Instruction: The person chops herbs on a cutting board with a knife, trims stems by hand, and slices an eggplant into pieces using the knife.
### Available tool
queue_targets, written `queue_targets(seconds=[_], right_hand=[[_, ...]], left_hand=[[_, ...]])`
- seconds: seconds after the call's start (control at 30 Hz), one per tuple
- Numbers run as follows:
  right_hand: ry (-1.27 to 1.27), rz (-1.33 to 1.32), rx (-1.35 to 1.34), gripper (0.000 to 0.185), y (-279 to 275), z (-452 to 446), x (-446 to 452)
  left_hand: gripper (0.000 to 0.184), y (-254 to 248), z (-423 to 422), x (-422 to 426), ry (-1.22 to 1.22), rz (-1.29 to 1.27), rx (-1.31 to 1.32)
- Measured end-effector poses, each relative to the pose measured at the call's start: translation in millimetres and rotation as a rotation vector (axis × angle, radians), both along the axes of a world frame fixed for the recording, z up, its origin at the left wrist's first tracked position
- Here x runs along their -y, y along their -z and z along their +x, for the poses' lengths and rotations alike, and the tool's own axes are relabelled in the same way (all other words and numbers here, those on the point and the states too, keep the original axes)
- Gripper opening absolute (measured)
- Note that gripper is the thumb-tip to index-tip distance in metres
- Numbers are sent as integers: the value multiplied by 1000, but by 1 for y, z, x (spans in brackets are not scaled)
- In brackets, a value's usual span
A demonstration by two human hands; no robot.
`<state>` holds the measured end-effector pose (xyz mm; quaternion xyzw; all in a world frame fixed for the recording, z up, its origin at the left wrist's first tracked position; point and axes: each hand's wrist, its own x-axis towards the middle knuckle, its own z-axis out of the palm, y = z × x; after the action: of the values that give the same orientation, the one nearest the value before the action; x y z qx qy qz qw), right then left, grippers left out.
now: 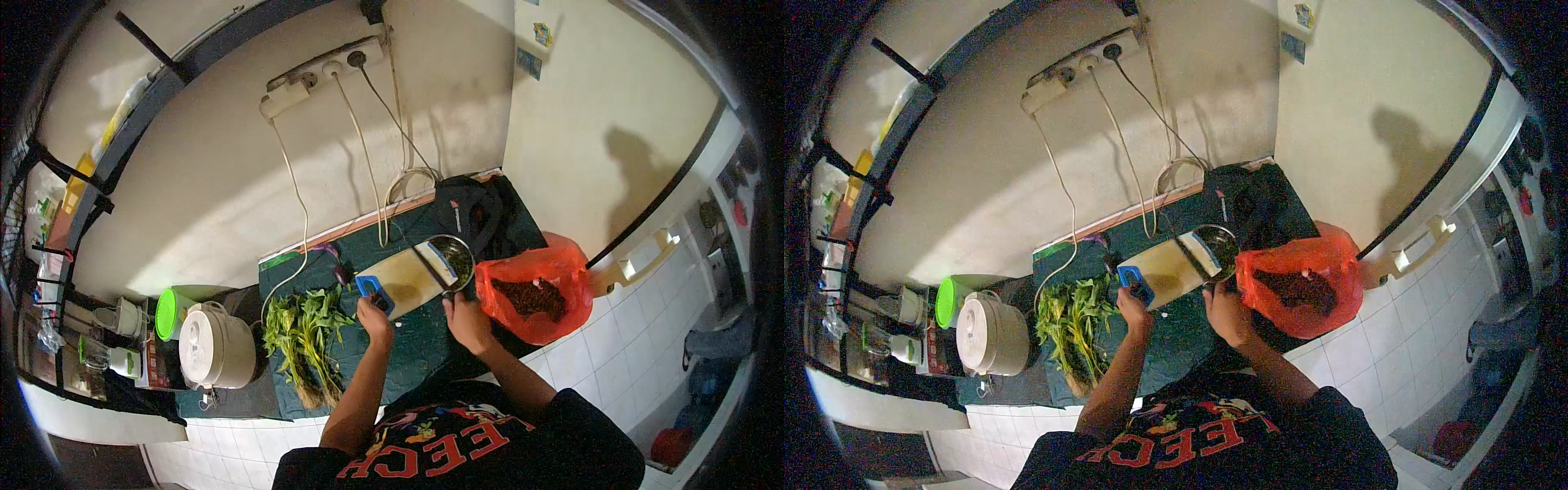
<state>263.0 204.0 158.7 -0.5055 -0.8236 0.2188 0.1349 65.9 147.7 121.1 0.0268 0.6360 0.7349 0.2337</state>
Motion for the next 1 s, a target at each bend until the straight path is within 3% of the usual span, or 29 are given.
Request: queue_targets(seconds=[0.1, 0.27, 0.43, 0.63, 0.67, 0.8, 0.87, 0.97, 1.0], right_hand=[[-172, 65, -38, 37, -3, 4, 15], [59, 101, 71, 37, 30, 10, 4], [155, 94, 36, 38, 20, 9, -3], [-228, -16, 55, 37, 1, 7, 9], [-153, -32, 66, 38, 5, 9, 9], [31, -19, 117, 40, 18, 25, -9], [120, 18, 29, 39, 16, 29, -13], [10, 19, 6, 38, -6, 37, -12], [-13, -22, 35, 37, 10, 41, -12]], left_hand=[[35, -9, 2, -1, -29, 29, 29], [35, -7, -2, 4, 12, 79, 70], [34, 8, -2, 3, 15, 116, 67], [33, -9, 15, 13, -109, 71, 154], [33, -9, 14, 19, -148, 37, 207], [33, 18, 8, 58, -186, 74, 271], [33, 41, 5, 81, -174, -4, 151], [32, 63, 0, 109, -216, -24, 220], [32, 87, -7, 118, -228, -77, 178]])
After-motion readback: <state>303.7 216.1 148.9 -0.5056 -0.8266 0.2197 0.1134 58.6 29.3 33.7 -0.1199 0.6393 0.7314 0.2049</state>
